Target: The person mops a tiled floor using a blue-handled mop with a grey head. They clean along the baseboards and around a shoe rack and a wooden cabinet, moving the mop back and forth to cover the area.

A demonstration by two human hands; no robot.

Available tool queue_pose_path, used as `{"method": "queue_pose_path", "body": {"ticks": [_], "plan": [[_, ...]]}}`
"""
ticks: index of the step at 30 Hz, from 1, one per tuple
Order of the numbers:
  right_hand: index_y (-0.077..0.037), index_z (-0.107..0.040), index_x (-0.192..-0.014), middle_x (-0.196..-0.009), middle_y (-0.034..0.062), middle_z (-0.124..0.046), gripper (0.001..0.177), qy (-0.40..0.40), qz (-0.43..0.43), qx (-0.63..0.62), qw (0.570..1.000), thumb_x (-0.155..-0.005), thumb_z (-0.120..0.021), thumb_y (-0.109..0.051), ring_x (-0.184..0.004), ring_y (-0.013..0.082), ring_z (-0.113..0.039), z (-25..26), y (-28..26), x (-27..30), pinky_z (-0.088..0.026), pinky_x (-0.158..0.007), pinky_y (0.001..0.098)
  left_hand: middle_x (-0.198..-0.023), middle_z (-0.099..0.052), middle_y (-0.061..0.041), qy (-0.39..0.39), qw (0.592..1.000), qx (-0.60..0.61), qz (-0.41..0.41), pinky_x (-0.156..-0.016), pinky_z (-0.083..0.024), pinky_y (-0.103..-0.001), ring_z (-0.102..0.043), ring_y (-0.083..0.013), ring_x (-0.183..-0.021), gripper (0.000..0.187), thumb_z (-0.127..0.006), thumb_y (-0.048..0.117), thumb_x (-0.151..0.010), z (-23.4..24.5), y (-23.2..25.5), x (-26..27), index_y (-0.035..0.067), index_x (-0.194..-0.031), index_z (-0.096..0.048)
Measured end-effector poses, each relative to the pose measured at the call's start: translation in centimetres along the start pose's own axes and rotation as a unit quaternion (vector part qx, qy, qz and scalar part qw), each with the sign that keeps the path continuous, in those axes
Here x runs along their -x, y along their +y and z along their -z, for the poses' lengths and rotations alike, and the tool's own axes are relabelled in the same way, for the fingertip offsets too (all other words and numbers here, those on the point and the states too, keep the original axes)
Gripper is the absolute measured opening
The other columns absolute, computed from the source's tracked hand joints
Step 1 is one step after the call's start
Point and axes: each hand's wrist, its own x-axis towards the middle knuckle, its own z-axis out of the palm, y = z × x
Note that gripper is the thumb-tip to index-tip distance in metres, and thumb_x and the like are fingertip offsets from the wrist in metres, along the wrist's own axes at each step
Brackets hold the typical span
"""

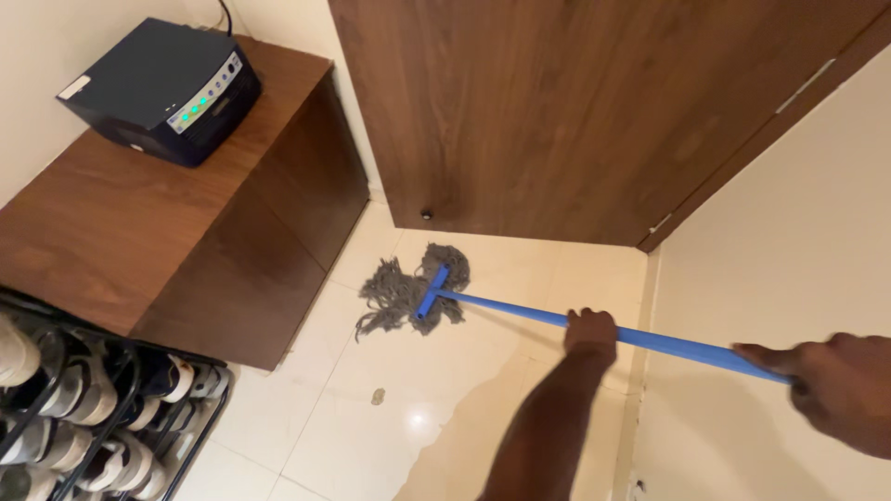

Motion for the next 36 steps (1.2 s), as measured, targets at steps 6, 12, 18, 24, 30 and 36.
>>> {"method": "queue_pose_path", "body": {"ticks": [6,12,18,24,30,36], "plan": [[-0.046,-0.051,-0.151,-0.071,-0.0017,-0.079,0.069,0.02,-0.041,-0.041,0.998,-0.087,-0.061,-0.021,-0.06,0.0139,-0.074,-5.8,5.4,0.0,-0.062,-0.064,0.0338,-0.126,-0.067,-0.018,-0.016,0.996,0.089,-0.02,-0.113,-0.04,-0.052,-0.054,-0.0368,-0.129,0.034,-0.07,0.013,-0.09,0.4,8.8,1.0,0.002,-0.123,-0.068],[-0.043,-0.054,-0.149,-0.07,-0.0009,-0.078,0.066,0.051,-0.081,-0.116,0.989,-0.088,-0.062,-0.02,-0.059,0.0136,-0.073,-13.0,9.8,-0.3,-0.062,-0.064,0.0326,-0.138,-0.056,-0.026,-0.048,0.977,0.206,-0.027,-0.11,-0.046,-0.051,-0.041,-0.0476,-0.139,0.041,-0.074,0.01,-0.088,0.5,15.1,2.7,-0.002,-0.126,-0.067],[-0.041,-0.057,-0.147,-0.069,-0.0002,-0.077,0.064,0.067,-0.114,-0.158,0.979,-0.088,-0.063,-0.018,-0.059,0.0132,-0.072,-17.5,11.6,-0.1,-0.062,-0.064,0.0314,-0.119,-0.071,-0.022,-0.067,0.975,0.182,-0.104,-0.121,-0.036,-0.053,-0.061,-0.0363,-0.123,0.038,-0.071,0.029,-0.094,0.0,17.2,2.9,0.002,-0.121,-0.07],[-0.038,-0.06,-0.146,-0.069,0.0006,-0.076,0.061,0.072,-0.141,-0.193,0.968,-0.089,-0.064,-0.016,-0.058,0.0128,-0.072,-18.8,11.9,0.2,-0.062,-0.064,0.0302,-0.123,-0.071,-0.012,-0.089,0.971,0.113,-0.191,-0.115,-0.037,-0.058,-0.055,-0.0352,-0.13,0.033,-0.068,0.035,-0.094,-1.3,15.9,2.7,0.013,-0.12,-0.073],[-0.036,-0.063,-0.144,-0.068,0.0013,-0.075,0.058,0.081,-0.149,-0.222,0.96,-0.09,-0.065,-0.015,-0.057,0.0125,-0.071,-17.5,9.3,-0.2,-0.062,-0.064,0.0291,-0.12,-0.075,-0.013,-0.123,0.967,0.091,-0.204,-0.105,-0.05,-0.053,-0.068,-0.034,-0.117,0.03,-0.065,0.03,-0.096,-1.2,12.6,1.5,0.013,-0.119,-0.075],[-0.034,-0.066,-0.142,-0.067,0.0021,-0.074,0.056,0.11,-0.132,-0.261,0.95,-0.09,-0.066,-0.013,-0.057,0.0121,-0.07,-13.3,6.0,-1.7,-0.063,-0.064,0.0279,-0.116,-0.075,-0.013,-0.089,0.975,0.082,-0.184,-0.1,-0.052,-0.051,-0.069,-0.0336,-0.111,0.026,-0.065,0.026,-0.095,2.1,6.0,0.1,0.013,-0.115,-0.074]]}}
